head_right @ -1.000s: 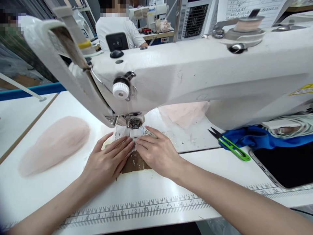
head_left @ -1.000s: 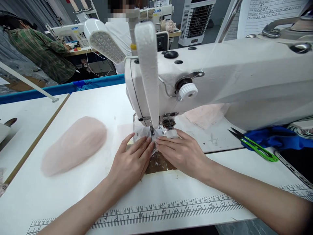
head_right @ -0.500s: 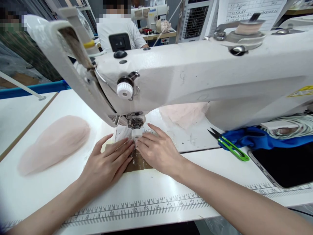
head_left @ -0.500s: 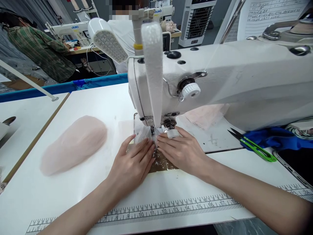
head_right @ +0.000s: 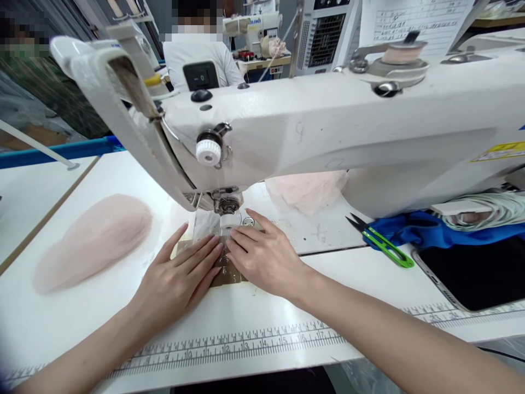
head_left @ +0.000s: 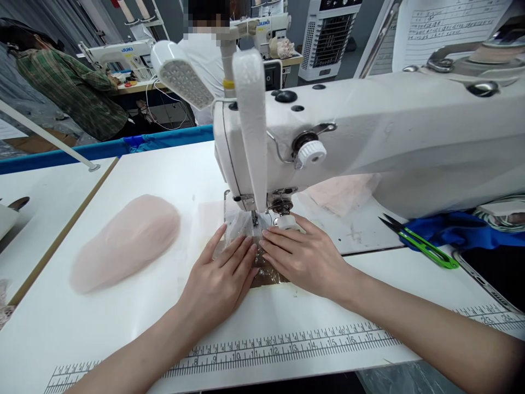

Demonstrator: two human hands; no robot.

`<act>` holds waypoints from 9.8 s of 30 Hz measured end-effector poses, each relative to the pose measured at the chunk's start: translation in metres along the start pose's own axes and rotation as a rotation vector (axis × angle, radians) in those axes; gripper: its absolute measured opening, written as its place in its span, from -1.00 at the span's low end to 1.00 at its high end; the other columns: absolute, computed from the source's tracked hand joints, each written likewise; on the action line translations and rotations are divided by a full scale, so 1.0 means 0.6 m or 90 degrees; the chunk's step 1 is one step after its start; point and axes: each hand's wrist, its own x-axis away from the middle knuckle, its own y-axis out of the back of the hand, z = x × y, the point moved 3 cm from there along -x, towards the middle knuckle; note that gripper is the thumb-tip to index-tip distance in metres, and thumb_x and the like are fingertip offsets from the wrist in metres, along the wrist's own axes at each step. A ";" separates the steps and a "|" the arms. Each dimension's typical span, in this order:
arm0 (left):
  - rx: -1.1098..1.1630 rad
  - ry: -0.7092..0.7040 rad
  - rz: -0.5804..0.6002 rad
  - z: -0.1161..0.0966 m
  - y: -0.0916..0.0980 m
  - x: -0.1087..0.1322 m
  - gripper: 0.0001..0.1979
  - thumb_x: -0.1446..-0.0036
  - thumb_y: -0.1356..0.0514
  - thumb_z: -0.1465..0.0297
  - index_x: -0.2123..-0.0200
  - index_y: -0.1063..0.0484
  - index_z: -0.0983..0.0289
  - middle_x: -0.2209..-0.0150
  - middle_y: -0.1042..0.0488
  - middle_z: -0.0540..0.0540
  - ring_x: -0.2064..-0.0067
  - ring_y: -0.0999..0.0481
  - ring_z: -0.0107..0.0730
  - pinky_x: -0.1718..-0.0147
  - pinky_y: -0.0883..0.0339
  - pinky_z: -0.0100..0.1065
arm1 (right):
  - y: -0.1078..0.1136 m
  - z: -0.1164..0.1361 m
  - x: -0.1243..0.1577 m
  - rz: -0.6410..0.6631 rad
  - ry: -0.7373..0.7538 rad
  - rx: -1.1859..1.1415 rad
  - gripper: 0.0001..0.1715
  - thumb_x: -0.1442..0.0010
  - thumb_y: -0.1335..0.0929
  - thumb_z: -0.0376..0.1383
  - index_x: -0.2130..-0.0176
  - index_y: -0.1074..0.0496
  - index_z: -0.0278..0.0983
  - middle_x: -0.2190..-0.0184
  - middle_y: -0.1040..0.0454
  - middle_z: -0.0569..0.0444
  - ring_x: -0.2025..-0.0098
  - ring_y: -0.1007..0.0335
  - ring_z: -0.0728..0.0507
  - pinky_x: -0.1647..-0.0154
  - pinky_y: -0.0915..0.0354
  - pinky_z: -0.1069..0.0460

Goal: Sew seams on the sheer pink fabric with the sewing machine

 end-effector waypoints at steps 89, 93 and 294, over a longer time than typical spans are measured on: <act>0.498 0.572 0.090 0.441 0.094 0.133 -0.68 0.02 -0.27 0.14 0.39 -0.49 0.31 0.64 -0.25 -0.07 0.59 -0.18 -0.57 0.59 -0.05 -0.47 | -0.182 0.098 -0.288 0.117 -0.504 -0.843 -0.86 -0.16 -0.31 -0.38 0.22 -0.40 -0.31 0.58 -0.45 0.17 0.54 -0.43 -0.01 0.48 -0.40 0.09; 0.418 0.566 0.115 0.446 0.038 0.146 -0.71 -0.04 -0.21 0.18 0.33 -0.48 0.31 0.65 -0.18 -0.12 0.59 -0.16 -0.54 0.57 -0.01 -0.45 | -0.214 0.082 -0.283 0.176 -0.482 -0.777 -0.78 -0.15 -0.27 -0.44 0.15 -0.29 -0.27 0.64 -0.41 0.23 0.62 -0.40 -0.03 0.61 -0.33 0.11; 0.352 0.278 -0.008 0.032 -0.007 -0.021 -0.89 -0.21 -0.14 0.40 0.35 -0.46 0.24 0.53 -0.38 -0.02 0.54 -0.32 -0.51 0.59 -0.17 -0.45 | 0.014 -0.011 -0.013 0.165 -0.294 -0.443 -0.84 -0.29 -0.29 -0.25 0.18 -0.41 -0.26 0.53 -0.45 0.17 0.53 -0.35 0.02 0.44 -0.29 0.11</act>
